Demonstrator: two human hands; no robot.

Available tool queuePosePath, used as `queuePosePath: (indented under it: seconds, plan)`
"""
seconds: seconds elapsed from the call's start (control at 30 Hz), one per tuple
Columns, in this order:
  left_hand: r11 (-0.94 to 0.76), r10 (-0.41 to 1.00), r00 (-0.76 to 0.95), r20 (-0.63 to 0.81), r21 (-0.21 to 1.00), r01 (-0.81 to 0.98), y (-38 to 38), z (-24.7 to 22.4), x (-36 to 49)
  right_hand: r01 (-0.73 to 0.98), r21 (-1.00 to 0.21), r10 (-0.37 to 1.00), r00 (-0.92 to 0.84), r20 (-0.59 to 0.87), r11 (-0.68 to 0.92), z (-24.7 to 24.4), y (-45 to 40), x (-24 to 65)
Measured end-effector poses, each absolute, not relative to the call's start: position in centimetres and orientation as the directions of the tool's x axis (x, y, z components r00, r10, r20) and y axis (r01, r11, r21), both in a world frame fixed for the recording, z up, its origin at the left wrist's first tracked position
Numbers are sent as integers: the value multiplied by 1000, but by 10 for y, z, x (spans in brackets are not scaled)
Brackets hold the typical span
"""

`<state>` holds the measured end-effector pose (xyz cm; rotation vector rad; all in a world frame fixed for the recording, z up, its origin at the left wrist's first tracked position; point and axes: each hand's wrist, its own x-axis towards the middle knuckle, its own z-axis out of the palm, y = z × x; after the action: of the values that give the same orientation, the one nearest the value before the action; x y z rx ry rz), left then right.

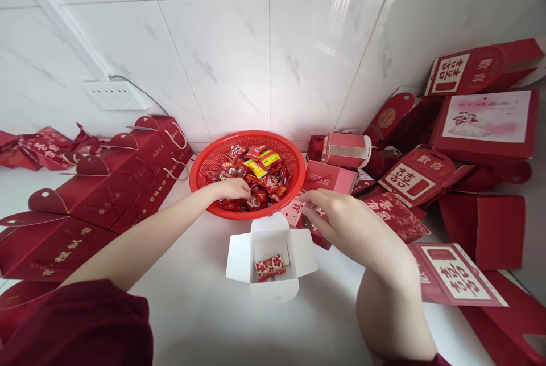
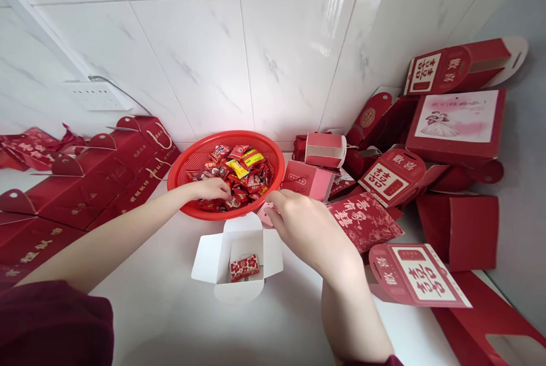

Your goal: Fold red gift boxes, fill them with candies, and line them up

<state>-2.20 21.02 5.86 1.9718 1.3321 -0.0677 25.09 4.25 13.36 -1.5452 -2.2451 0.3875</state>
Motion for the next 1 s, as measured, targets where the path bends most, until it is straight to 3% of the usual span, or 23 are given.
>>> queuePosePath:
  seconds: [0.1, 0.23, 0.4, 0.57, 0.73, 0.9, 1.0]
  plan:
    - [-174, 905, 360, -226, 574, 800, 197, 77, -27, 803, -488, 939, -305, 159, 343, 136, 46, 252]
    - [-198, 969, 245, 20, 657, 727, 164, 107, -28, 611, -718, 934, -320, 160, 332, 134, 61, 248]
    - [-246, 948, 290, 131, 879, 407, 120, 135, -5, 235, -953, 958, -256, 130, 192, 122, 82, 231]
    - [-276, 922, 349, 170, 919, 281, 98, 141, 13, -29, -989, 928, -343, 147, 146, 114, 88, 224]
    - [-234, 908, 408, 95, 923, 305, 98, 131, 11, 12, -977, 928, -316, 200, 215, 113, 88, 224]
    - [-179, 901, 431, 38, 939, 293, 100, 126, 10, 233, -917, 915, -324, 241, 324, 118, 83, 220]
    - [-136, 899, 439, -4, 949, 286, 100, 123, 10, 275, -888, 897, -356, 262, 368, 120, 80, 216]
